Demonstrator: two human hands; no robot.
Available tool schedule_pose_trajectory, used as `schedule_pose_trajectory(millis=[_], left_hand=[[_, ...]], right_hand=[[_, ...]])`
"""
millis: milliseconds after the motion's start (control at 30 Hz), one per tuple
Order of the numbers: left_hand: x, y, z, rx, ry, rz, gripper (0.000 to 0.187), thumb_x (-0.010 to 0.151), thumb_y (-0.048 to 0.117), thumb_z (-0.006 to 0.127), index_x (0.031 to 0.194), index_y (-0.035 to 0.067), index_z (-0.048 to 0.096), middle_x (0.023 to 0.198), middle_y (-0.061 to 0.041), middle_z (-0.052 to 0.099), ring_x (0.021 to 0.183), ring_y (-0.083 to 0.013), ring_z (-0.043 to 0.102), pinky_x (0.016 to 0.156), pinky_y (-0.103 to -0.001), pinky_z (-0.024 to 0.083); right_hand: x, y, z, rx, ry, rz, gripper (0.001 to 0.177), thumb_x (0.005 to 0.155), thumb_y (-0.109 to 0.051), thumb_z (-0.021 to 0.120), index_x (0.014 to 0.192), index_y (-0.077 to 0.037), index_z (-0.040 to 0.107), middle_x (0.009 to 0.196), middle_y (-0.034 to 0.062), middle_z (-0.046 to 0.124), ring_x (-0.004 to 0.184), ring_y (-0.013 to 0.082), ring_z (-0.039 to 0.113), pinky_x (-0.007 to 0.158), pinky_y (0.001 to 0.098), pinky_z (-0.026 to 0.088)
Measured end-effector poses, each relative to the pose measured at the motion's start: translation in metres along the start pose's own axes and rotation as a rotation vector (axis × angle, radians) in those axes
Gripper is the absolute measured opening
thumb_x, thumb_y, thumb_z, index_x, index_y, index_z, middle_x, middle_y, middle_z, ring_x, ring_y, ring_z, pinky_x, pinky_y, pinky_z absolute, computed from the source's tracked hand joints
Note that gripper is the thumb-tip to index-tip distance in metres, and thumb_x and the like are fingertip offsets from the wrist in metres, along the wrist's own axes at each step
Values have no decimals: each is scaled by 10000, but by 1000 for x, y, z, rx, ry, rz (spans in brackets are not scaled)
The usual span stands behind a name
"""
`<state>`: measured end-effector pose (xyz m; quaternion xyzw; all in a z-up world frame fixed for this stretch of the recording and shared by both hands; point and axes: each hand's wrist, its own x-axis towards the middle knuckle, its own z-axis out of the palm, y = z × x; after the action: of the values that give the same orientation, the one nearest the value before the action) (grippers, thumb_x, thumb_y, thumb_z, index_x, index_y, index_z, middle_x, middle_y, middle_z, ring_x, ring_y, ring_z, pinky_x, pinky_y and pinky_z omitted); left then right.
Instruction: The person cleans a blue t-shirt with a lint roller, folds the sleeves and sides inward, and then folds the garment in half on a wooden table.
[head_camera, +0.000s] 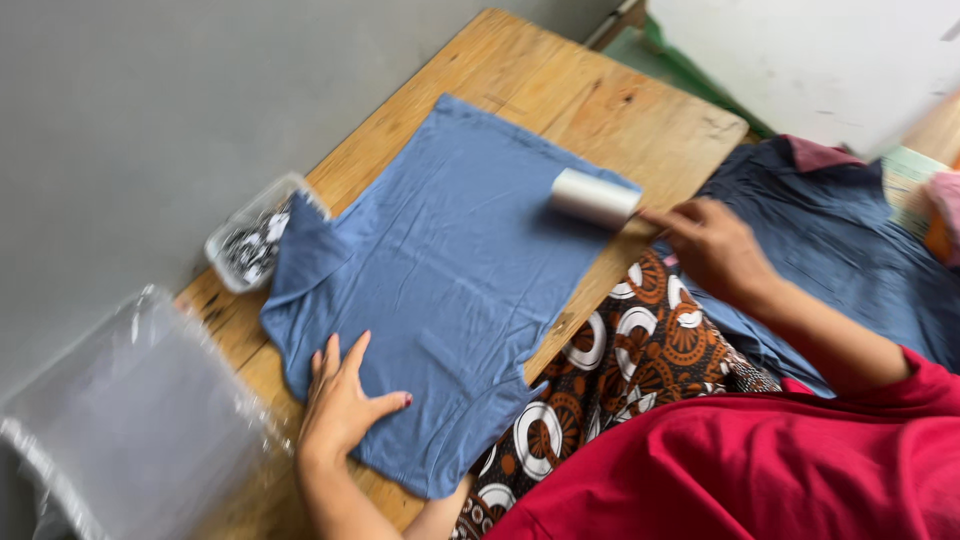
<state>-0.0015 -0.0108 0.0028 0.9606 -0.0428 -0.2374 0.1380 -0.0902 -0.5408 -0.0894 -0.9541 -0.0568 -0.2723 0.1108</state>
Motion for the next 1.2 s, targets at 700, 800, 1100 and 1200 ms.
schedule_pose_trajectory(millis=[700, 800, 1100, 1200], left_hand=[[20, -32, 11, -391, 272, 366, 572, 1123, 476, 318, 1519, 92, 470, 1530, -226, 500, 1489, -337, 396, 1290, -461, 135], [20, -33, 10, -404, 257, 368, 562, 1119, 473, 343, 1526, 109, 474, 1525, -228, 503, 1487, -347, 394, 1286, -462, 150], [-11, -16, -26, -623, 200, 251, 582, 1096, 398, 243, 1566, 115, 436, 1544, -270, 469, 1508, -404, 319, 1264, -502, 216], [1, -36, -14, -663, 240, 259, 559, 1097, 384, 261, 1556, 144, 471, 1560, -231, 471, 1489, -409, 350, 1233, -514, 284]], right_hand=[[85, -154, 35, 602, -404, -666, 361, 1006, -172, 495, 1280, -233, 723, 973, 104, 603, 848, 316, 649, 764, 446, 549], [83, -177, -20, 769, -635, -652, 320, 940, -118, 587, 1184, -212, 771, 926, 64, 651, 799, 273, 690, 714, 402, 581], [84, -212, 64, 651, -175, -666, 340, 1069, -236, 455, 1295, -202, 706, 975, 92, 574, 825, 290, 611, 753, 417, 527], [67, -217, 7, 701, -353, -794, 271, 1048, -262, 503, 1209, -255, 721, 979, 40, 595, 846, 248, 635, 742, 402, 545]])
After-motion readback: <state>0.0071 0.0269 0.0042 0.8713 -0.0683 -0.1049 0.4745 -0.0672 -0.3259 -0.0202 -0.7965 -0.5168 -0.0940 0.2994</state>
